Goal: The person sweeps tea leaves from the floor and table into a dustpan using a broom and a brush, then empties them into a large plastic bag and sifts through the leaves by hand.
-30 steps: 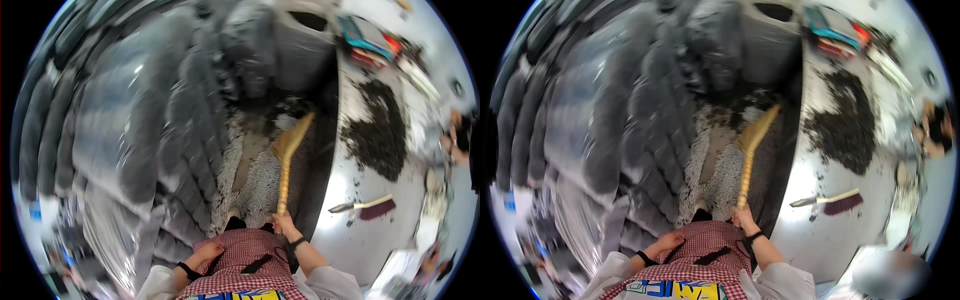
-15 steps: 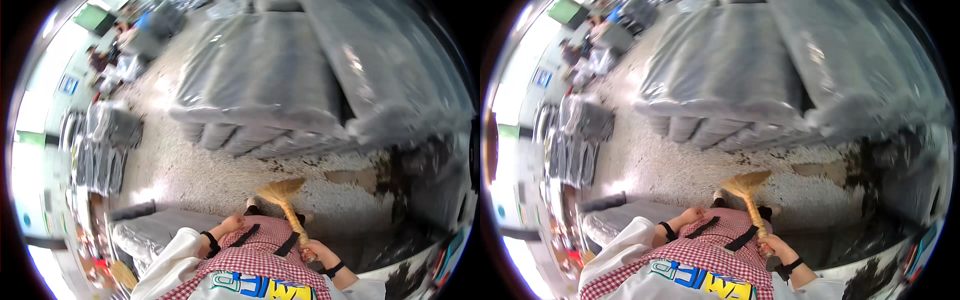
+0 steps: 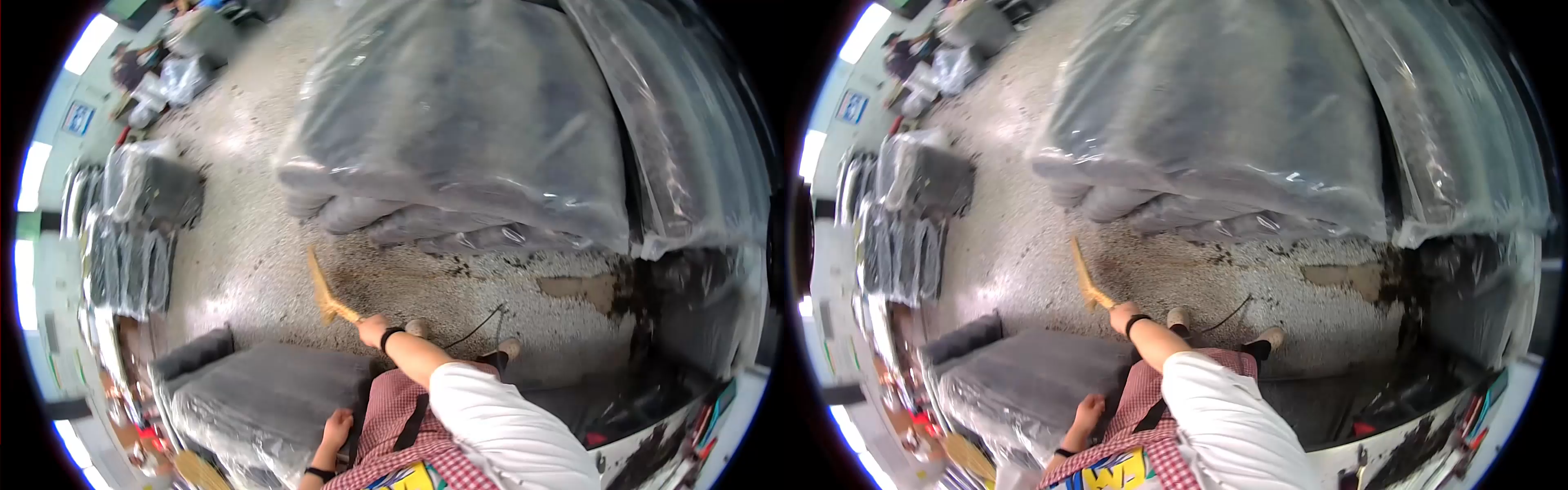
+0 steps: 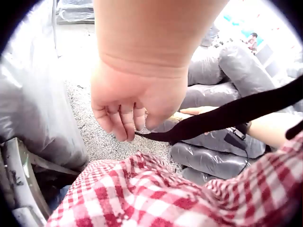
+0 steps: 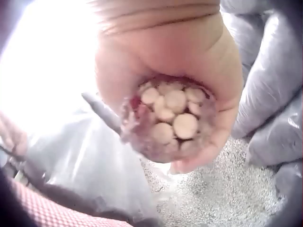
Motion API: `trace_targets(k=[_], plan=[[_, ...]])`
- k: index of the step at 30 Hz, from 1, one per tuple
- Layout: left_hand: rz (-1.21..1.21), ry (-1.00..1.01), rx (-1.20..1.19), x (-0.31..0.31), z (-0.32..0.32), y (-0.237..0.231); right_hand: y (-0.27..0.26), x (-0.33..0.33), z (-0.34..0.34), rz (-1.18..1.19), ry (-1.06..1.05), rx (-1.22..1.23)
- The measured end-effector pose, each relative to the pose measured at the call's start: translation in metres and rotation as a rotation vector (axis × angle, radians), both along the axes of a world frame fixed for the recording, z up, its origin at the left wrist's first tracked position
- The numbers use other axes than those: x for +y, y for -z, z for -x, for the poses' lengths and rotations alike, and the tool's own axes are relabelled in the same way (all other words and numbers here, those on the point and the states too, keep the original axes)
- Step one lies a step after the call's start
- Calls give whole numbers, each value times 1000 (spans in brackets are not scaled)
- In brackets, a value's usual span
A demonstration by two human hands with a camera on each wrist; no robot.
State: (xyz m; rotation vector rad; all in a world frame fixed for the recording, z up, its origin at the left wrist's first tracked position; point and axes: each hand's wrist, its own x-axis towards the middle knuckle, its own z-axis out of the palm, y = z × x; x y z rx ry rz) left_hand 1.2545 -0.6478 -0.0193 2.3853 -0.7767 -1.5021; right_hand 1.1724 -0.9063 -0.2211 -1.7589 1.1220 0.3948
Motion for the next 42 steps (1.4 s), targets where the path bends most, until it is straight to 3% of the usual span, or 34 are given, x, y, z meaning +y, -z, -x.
trace_targets(k=[2, 4, 6, 8, 10, 11, 12, 13, 14, 15, 16, 18, 21, 25, 26, 29, 30, 33, 36, 39, 40, 42], plan=[[-30, -49, 49, 2, 3, -1, -90, -38, 53, 135, -277, 34], [-73, -119, 118, 8, 4, 7, -46, -26, 106, 80, -95, 27], [-119, -48, 166, 2, 7, 22, -23, -18, 186, 117, 12, 36], [-152, 57, 168, -6, 4, 42, -24, -1, 294, 140, 49, 110], [-194, 87, 173, -46, 24, 37, -69, 5, 410, 34, 40, 202], [-210, 106, 176, -70, 41, 34, -34, 37, 468, 169, 81, 222], [-133, 115, 166, -92, 58, 34, -63, 39, 514, 61, 104, 388], [-108, 101, 149, -112, 81, 36, -63, 55, 571, 103, 195, 355], [-85, 86, 127, -132, 105, 35, -111, 39, 608, -87, 123, 521], [-65, 70, 100, -148, 129, 32, -102, 54, 660, 6, 96, 504], [-33, 98, 81, -161, 158, 30, -120, 52, 699, -143, 178, 584], [-39, 231, 127, -183, 221, 29, -122, 78, 785, 12, 168, 630], [-46, 439, 197, -206, 316, 45, -144, 95, 883, -197, 268, 784], [15, 802, 364, -238, 432, 55, -146, 137, 966, -197, 394, 800], [16, 906, 306, -252, 468, 40, -145, 151, 981, -176, 462, 781], [50, 925, 453, -278, 536, 32, -150, 192, 1011, -119, 671, 740], [32, 964, 412, -285, 547, 40, -163, 196, 1018, -107, 658, 674], [27, 1003, 429, -306, 584, 58, -195, 204, 1028, 22, 904, 608], [164, 1240, 353, -326, 638, 78, -205, 172, 1040, 132, 957, 580], [10, 1253, 379, -352, 695, 111, -189, 97, 1092, 156, 830, 681], [67, 1317, 450, -364, 715, 113, -185, 65, 1113, 154, 781, 718], [16, 1227, 447, -385, 763, 92, -145, 12, 1166, 202, 784, 710]])
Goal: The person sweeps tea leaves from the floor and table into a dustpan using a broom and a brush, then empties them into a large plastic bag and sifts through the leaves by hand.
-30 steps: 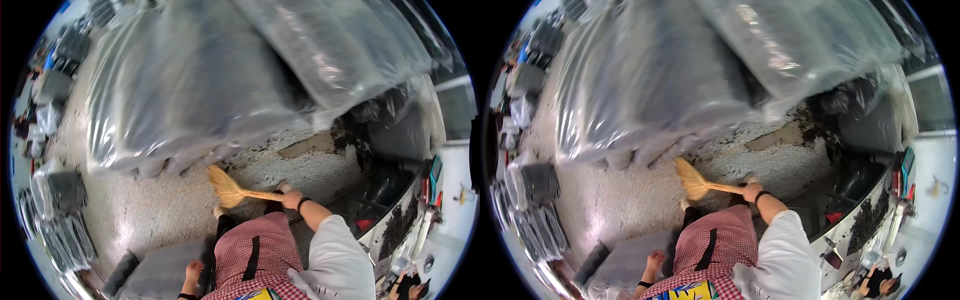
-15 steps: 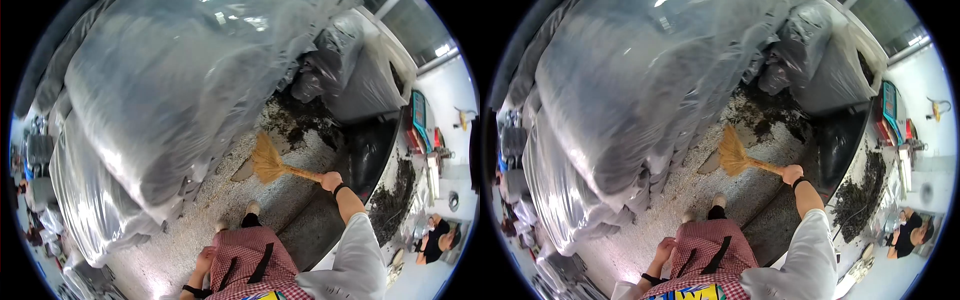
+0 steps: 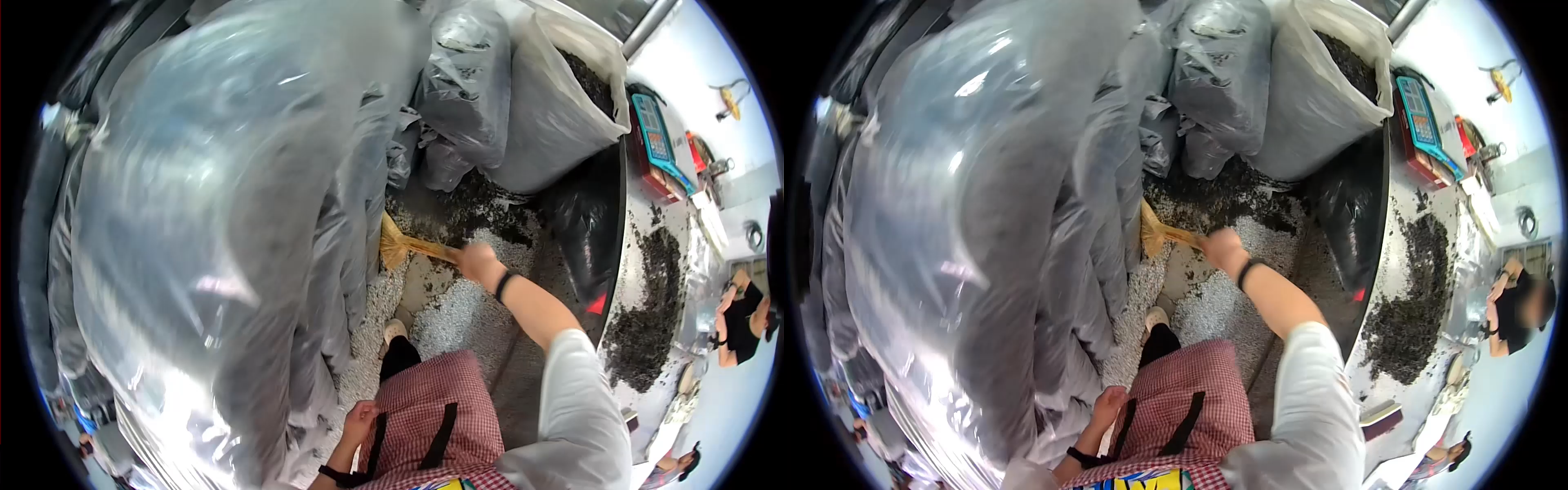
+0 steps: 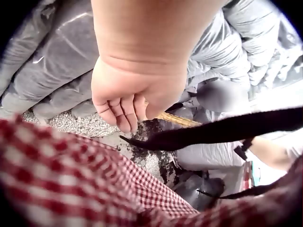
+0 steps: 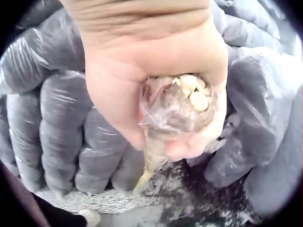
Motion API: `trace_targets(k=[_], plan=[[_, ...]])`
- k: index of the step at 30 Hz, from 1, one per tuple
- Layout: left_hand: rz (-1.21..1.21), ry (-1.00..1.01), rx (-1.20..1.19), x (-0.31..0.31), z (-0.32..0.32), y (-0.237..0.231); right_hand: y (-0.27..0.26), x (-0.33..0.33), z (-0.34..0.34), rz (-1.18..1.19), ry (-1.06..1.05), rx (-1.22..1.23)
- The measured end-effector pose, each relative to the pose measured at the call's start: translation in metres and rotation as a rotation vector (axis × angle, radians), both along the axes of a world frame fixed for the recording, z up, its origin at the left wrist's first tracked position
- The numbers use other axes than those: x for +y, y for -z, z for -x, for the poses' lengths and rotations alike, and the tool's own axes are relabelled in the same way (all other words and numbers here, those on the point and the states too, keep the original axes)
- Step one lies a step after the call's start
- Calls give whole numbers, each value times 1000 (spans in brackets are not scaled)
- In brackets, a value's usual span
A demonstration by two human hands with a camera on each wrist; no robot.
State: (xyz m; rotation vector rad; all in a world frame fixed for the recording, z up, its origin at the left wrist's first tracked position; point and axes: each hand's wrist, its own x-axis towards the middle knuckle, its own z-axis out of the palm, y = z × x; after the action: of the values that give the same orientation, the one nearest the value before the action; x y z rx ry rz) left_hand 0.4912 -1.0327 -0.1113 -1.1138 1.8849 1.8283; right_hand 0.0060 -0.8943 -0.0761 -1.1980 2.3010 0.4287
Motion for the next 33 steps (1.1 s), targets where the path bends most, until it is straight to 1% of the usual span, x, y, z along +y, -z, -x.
trace_targets(k=[1, 2, 3, 4, 5, 7, 9, 10, 11, 12, 13, 14, 15, 17, 18, 19, 20, 21, 22, 24, 25, 26, 27, 29, 31, 33], plan=[[-28, -43, -26, -5, 17, -16, 23, -21, 22, -41, -2, -32], [-49, -84, 8, -8, 29, -26, 37, -35, 40, -77, 91, -86], [-45, -69, -31, -13, 31, -14, 49, -47, 59, -116, 177, -133], [-47, -61, -72, -14, 21, -4, 58, -51, 72, -164, 258, -182], [-55, -60, -112, -11, 18, 4, 65, -41, 79, -78, 291, -221], [-58, -85, -239, -4, 28, 1, 67, 4, 73, 87, 362, -306], [-68, -135, -305, 12, 44, 2, 54, 46, 67, 48, 595, -480], [-61, -139, -245, 21, 58, -6, 58, 81, 62, 140, 466, -397], [-81, -155, -235, 30, 67, -7, 71, 112, 55, 151, 377, -323], [-102, -170, -223, 40, 76, -4, 54, 130, 51, 178, 376, -318], [-127, -187, -214, 53, 86, -3, 25, 145, 49, 201, 373, -315], [-139, -201, -168, 63, 110, -19, 1, 160, 46, 259, 398, -322], [-158, -221, -174, 74, 119, -21, -18, 169, 46, 316, 430, -334], [-195, -245, -185, 94, 135, -18, -39, 170, 64, 250, 377, -265], [-208, -266, -146, 105, 138, -11, -43, 167, 73, 218, 353, -230], [-212, -259, -157, 112, 140, -4, -37, 154, 94, 204, 301, -226], [-215, -255, -165, 119, 146, 2, -9, 146, 114, 322, 243, -219], [-217, -254, -177, 126, 151, 5, 32, 126, 137, 123, 296, -223], [-128, -200, -177, 127, 173, -15, 62, 108, 157, 390, 255, -197], [-110, -221, -142, 132, 184, -20, 72, 53, 189, 164, 703, -661], [-99, -219, -128, 130, 188, -25, 81, 49, 180, 188, 766, -739], [-84, -232, -99, 124, 209, -53, 91, 52, 163, 211, 840, -820], [-102, -266, -116, 124, 205, -53, 96, 62, 145, 233, 915, -896], [-139, -348, -131, 126, 194, -42, 72, 88, 114, 259, 1161, -1015], [-95, -307, -173, 129, 186, -33, 75, 127, 93, 265, 1248, -1127], [-52, -227, -174, 120, 193, -25, 20, 152, 87, 239, 1106, -1069]])
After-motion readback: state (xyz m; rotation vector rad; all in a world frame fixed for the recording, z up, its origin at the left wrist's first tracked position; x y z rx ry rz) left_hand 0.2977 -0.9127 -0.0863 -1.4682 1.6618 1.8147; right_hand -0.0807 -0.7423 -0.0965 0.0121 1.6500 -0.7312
